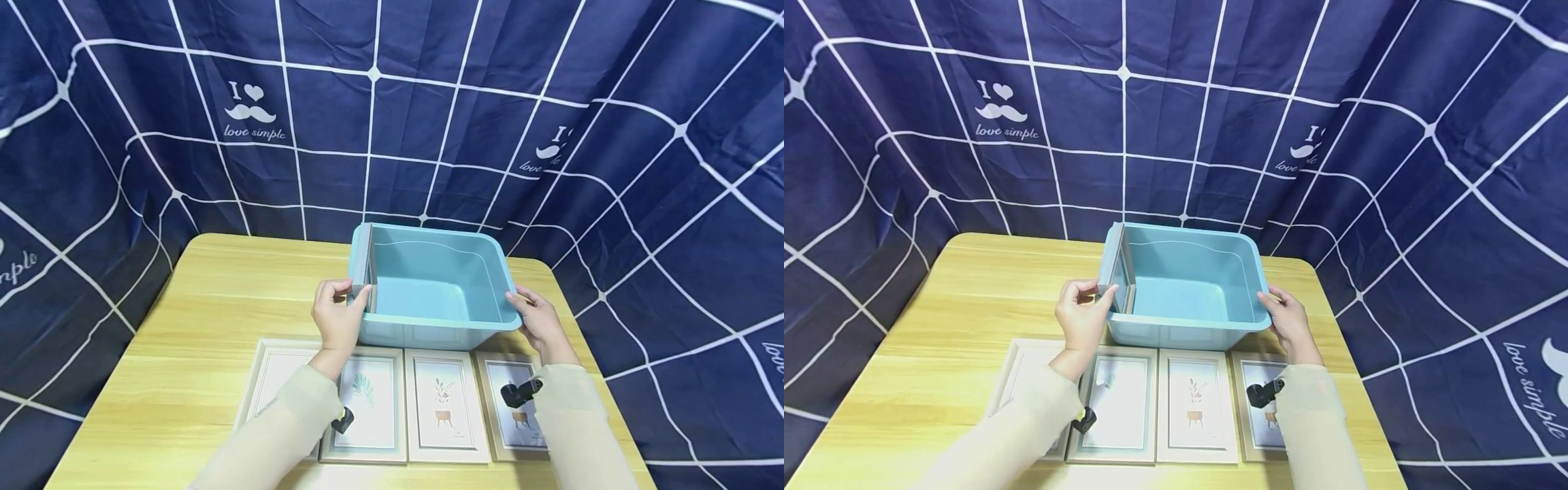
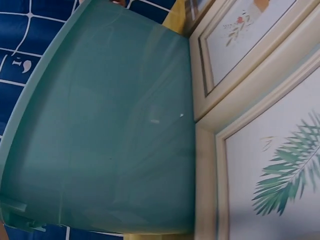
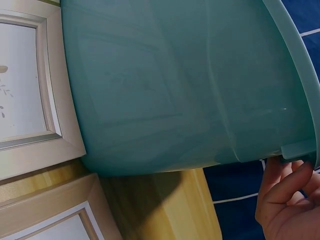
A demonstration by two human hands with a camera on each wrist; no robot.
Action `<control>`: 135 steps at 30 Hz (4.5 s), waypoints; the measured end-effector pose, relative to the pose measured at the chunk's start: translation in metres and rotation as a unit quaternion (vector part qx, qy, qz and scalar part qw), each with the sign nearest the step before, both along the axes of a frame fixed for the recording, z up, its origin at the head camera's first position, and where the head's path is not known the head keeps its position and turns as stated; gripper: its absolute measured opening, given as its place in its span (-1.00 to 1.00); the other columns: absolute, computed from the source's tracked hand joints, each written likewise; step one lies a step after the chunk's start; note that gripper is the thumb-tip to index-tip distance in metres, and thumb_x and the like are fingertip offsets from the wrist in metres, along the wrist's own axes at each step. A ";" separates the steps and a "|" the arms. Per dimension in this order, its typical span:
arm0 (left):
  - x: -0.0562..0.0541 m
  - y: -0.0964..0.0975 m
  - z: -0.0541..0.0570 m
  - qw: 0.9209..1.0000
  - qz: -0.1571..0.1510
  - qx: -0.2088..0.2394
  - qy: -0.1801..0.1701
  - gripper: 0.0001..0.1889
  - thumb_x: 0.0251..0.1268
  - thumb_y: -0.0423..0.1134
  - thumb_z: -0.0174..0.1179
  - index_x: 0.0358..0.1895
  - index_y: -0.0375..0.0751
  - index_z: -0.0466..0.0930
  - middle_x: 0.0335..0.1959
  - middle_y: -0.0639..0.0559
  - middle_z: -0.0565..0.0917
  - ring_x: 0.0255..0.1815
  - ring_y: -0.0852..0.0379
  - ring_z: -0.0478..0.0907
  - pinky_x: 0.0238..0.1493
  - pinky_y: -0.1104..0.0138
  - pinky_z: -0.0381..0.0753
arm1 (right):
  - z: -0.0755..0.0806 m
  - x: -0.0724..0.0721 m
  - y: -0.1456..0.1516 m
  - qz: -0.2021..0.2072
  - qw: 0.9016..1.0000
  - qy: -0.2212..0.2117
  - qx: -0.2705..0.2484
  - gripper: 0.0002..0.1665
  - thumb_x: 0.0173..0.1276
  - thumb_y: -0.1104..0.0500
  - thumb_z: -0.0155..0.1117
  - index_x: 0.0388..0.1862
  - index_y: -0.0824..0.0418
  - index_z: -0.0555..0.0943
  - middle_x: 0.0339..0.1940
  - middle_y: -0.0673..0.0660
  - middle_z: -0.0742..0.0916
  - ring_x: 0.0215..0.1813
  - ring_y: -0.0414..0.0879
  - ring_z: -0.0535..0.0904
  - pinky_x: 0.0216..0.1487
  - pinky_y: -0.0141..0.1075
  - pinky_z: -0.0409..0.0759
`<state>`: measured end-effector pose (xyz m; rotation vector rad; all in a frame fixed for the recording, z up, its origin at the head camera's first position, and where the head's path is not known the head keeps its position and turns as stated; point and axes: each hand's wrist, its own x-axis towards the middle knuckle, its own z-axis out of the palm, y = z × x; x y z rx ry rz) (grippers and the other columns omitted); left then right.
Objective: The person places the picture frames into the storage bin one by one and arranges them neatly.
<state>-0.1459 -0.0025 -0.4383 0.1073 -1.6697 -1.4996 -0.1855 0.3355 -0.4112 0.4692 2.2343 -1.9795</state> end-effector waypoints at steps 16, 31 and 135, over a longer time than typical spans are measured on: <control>0.004 0.011 -0.010 0.998 0.046 0.015 -0.040 -0.66 -0.21 -0.40 0.53 -0.38 -0.36 0.53 -0.38 -0.14 0.58 -0.27 -0.10 0.49 -0.22 0.16 0.39 | 0.001 0.000 0.000 0.005 1.000 0.002 -0.006 -0.17 0.34 0.05 0.27 0.46 0.30 0.18 -0.31 -0.09 0.62 -0.34 -0.27 0.61 -0.37 -0.46 0.63; 0.009 0.014 -0.016 0.997 0.033 0.002 -0.062 -0.65 -0.12 -0.36 0.50 -0.27 -0.31 0.52 -0.31 -0.11 0.54 -0.18 -0.05 0.44 -0.17 0.25 0.36 | 0.000 0.001 0.000 0.005 1.000 0.005 -0.012 -0.23 0.34 0.05 0.27 0.42 0.29 0.24 -0.32 -0.09 0.64 -0.32 -0.26 0.62 -0.34 -0.44 0.64; 0.034 -0.220 -0.098 0.831 -0.286 -0.217 -0.426 -0.46 0.05 -0.24 0.42 0.05 -0.53 0.52 -0.25 -0.09 0.63 -0.21 0.03 0.53 -0.30 0.41 0.57 | 0.002 0.001 -0.002 0.007 1.000 0.000 -0.016 -0.17 0.34 0.04 0.26 0.47 0.29 0.17 -0.23 -0.02 0.60 -0.26 -0.24 0.61 -0.28 -0.41 0.65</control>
